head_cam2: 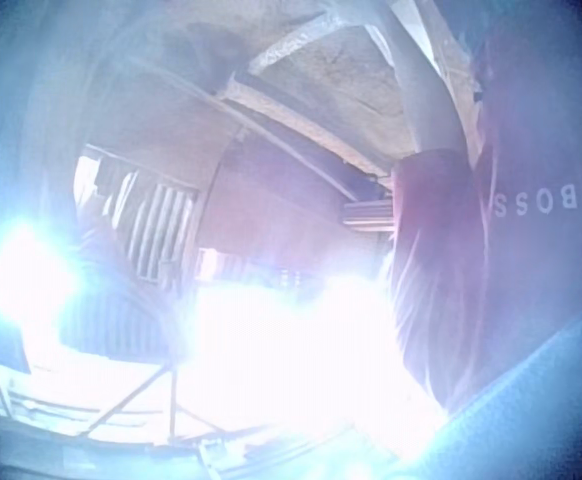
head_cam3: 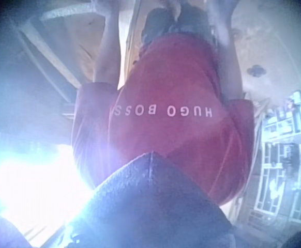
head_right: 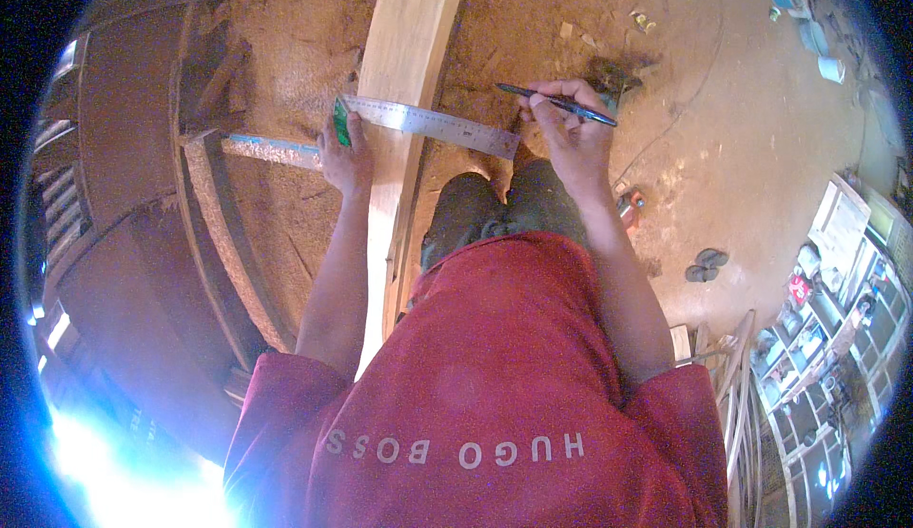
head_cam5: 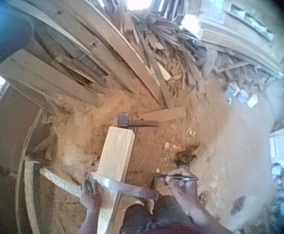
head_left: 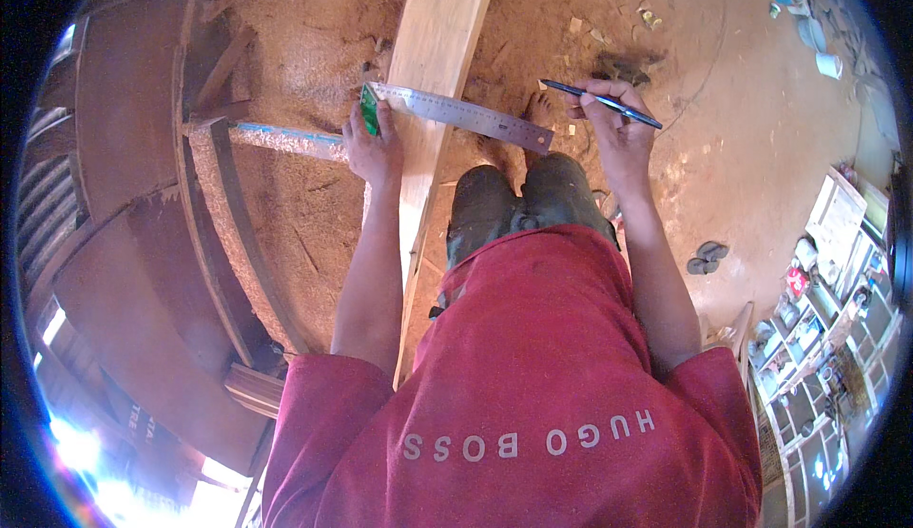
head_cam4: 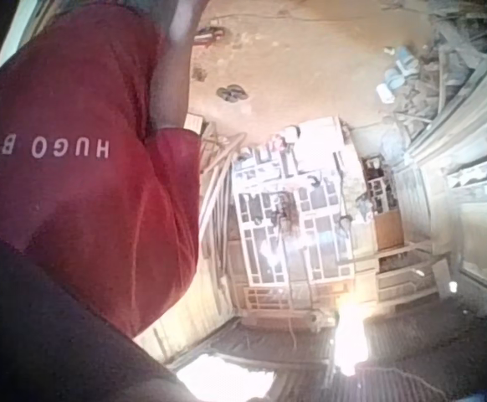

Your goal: The person marks lines on a wooden plank using a square and a pencil, then moves the plank to a different area of the workshop.

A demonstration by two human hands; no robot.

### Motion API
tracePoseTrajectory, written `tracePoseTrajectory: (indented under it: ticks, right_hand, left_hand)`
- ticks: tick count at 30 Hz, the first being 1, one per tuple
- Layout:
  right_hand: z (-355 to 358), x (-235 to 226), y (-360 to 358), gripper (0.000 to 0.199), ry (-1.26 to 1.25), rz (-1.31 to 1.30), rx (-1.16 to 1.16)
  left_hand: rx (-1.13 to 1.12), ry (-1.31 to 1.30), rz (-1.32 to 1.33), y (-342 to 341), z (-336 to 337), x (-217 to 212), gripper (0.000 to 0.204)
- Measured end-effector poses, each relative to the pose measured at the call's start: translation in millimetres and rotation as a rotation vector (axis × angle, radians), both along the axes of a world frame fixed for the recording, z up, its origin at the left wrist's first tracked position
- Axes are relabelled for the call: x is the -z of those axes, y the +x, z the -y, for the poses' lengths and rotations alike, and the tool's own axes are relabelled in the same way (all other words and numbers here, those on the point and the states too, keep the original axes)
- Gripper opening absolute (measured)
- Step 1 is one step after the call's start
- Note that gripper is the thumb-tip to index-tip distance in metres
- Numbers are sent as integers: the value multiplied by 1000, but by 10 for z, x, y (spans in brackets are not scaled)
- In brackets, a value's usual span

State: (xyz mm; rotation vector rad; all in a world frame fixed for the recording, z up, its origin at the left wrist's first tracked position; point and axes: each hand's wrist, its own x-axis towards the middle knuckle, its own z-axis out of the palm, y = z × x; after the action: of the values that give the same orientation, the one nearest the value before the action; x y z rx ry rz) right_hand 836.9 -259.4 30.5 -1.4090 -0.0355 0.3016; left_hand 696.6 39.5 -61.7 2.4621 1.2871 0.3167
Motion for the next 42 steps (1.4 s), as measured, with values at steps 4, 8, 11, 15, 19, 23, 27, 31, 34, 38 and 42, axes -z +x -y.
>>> tracePoseTrajectory:
  ticks: [4, 8, 11, 15, 19, 23, 27, 31, 34, 38, 42]
  right_hand:
    - [-40, 41, -170, 15, 14, -35, 11]
    - [-52, 124, -274, 15, -79, -35, 6]
    - [-62, 220, -341, 15, -91, -45, 12]
    - [-119, 298, -423, 17, -20, -52, 8]
    - [-124, 307, -487, 18, -31, -90, -1]
    - [-105, 364, -534, 19, -58, -74, -5]
    - [-114, 386, -577, 20, -25, -90, 14]
    - [-103, 409, -570, 19, -27, -96, 6]
    - [-128, 396, -550, 17, -88, -81, -22]
    - [-191, 457, -486, 18, -137, -94, -40]
    - [-371, 539, -374, 19, -227, 85, -125]
  left_hand:
    - [7, 10, 6, -104, 5, 7, 63]
    - [43, 5, 17, -67, 22, -31, 62]
    - [25, -24, -34, -60, 20, -27, 64]
    - [64, 7, 29, -58, 30, -30, 67]
    - [38, -12, 2, -59, 13, -30, 67]
    - [21, -20, 18, -44, 27, -22, 67]
    - [31, 10, 58, -44, 30, -19, 65]
    - [31, -5, 66, -48, 23, -2, 64]
    - [40, 6, 89, -65, -14, 36, 64]
    - [46, -3, 59, -42, 1, 18, 64]
    - [39, 0, 34, -34, 5, 27, 66]
